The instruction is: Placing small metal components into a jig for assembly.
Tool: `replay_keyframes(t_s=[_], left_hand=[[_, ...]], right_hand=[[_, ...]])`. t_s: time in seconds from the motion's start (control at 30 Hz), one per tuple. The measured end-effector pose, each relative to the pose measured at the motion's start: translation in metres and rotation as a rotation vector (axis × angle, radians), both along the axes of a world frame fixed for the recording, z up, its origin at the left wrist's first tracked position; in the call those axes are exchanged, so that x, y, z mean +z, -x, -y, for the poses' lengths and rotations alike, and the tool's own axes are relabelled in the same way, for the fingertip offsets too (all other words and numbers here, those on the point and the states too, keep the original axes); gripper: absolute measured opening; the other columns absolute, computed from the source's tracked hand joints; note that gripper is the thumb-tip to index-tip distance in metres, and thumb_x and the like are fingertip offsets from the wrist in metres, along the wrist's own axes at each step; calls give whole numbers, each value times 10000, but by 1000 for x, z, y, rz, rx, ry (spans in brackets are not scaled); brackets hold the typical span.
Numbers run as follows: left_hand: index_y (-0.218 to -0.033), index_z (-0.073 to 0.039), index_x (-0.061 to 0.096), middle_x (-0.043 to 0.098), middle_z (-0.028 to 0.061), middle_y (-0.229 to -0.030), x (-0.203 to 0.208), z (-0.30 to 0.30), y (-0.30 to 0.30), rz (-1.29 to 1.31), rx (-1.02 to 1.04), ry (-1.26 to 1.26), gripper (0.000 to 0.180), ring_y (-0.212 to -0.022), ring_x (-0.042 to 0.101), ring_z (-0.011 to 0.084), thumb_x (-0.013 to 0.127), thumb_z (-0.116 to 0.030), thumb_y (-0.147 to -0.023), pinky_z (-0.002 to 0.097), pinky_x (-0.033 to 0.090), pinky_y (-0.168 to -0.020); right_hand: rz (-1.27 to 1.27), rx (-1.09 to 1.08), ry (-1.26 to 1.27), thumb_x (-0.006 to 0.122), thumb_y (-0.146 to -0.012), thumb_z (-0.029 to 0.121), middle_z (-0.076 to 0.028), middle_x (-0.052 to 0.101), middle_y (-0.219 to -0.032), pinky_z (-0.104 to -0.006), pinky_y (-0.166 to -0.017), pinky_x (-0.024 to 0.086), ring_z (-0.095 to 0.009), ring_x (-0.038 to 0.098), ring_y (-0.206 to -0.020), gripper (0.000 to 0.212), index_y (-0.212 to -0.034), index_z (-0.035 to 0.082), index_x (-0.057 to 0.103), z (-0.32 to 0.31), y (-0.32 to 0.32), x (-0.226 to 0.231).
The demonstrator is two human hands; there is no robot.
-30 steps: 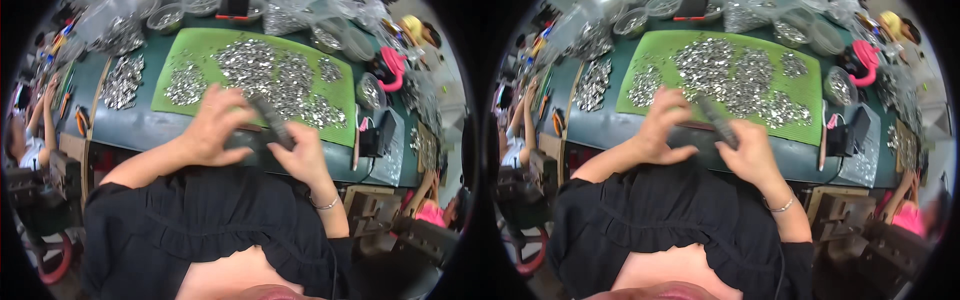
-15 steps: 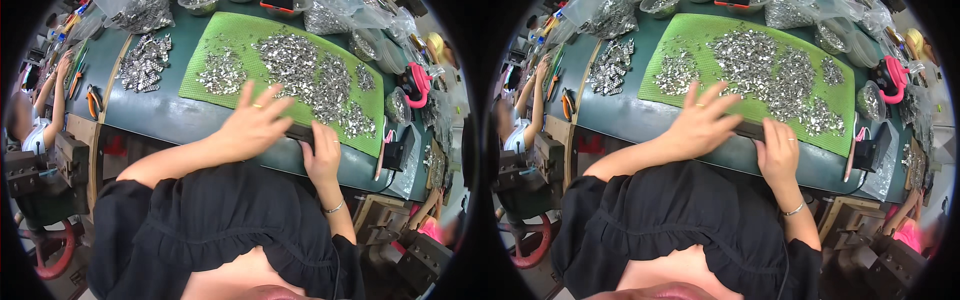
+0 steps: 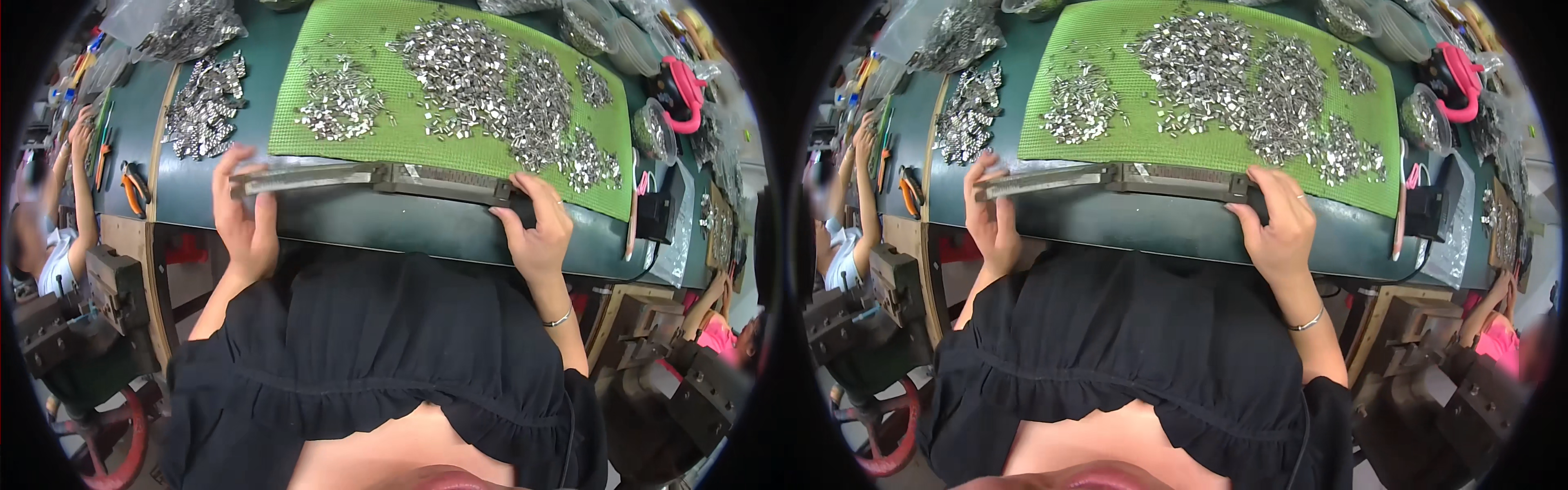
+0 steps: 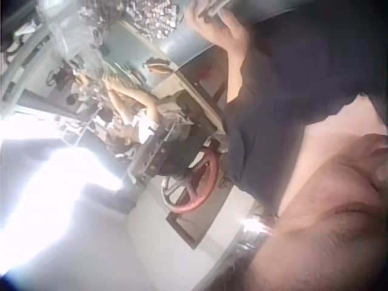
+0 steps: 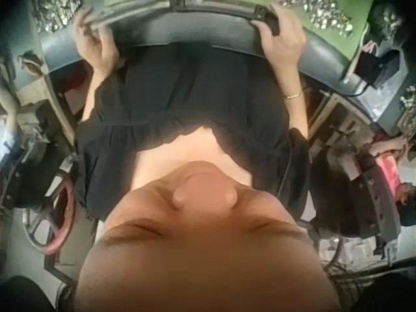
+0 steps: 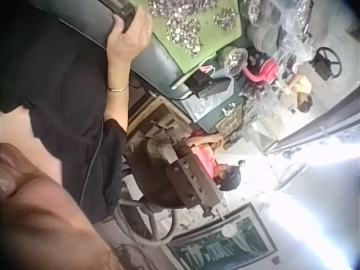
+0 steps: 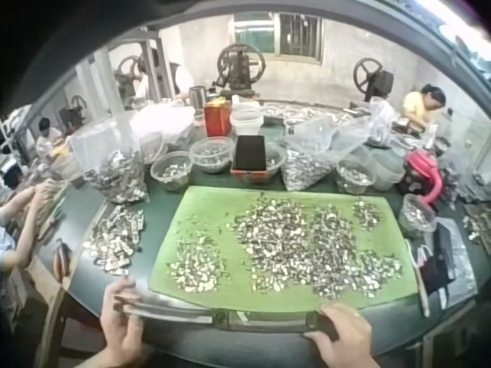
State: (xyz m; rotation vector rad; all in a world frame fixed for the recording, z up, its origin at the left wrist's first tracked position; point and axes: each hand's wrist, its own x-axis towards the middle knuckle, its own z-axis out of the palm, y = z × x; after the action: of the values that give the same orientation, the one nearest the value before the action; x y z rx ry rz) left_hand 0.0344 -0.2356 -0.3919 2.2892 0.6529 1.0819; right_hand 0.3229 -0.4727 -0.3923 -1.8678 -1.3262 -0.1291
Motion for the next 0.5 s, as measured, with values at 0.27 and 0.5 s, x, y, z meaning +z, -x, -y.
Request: replay_keyframes(t_s=[0.27,0.5], left_hand=[[-1117,-132,708,430,111,-1498,34,39,-93,-438,-146,-423,482,-1432,282,432,854,-332,-703,665,216,-1091],[-732,-95,654,586,48,-1278,23,48,-133,-348,-318,-478,208,-1330,457,336,797,-245,-745,677,266,-1049]], right_hand=[[60,-1,37,845,-686,39,-149,709,-1040,-374,-869,534,-320,675,-975,464,-1104,-23,651,1,0,-2],[94,24,11,843,-665,56,-171,679,-994,-407,-821,533,-358,650,-951,485,-1101,-25,648,1,-1,-2]])
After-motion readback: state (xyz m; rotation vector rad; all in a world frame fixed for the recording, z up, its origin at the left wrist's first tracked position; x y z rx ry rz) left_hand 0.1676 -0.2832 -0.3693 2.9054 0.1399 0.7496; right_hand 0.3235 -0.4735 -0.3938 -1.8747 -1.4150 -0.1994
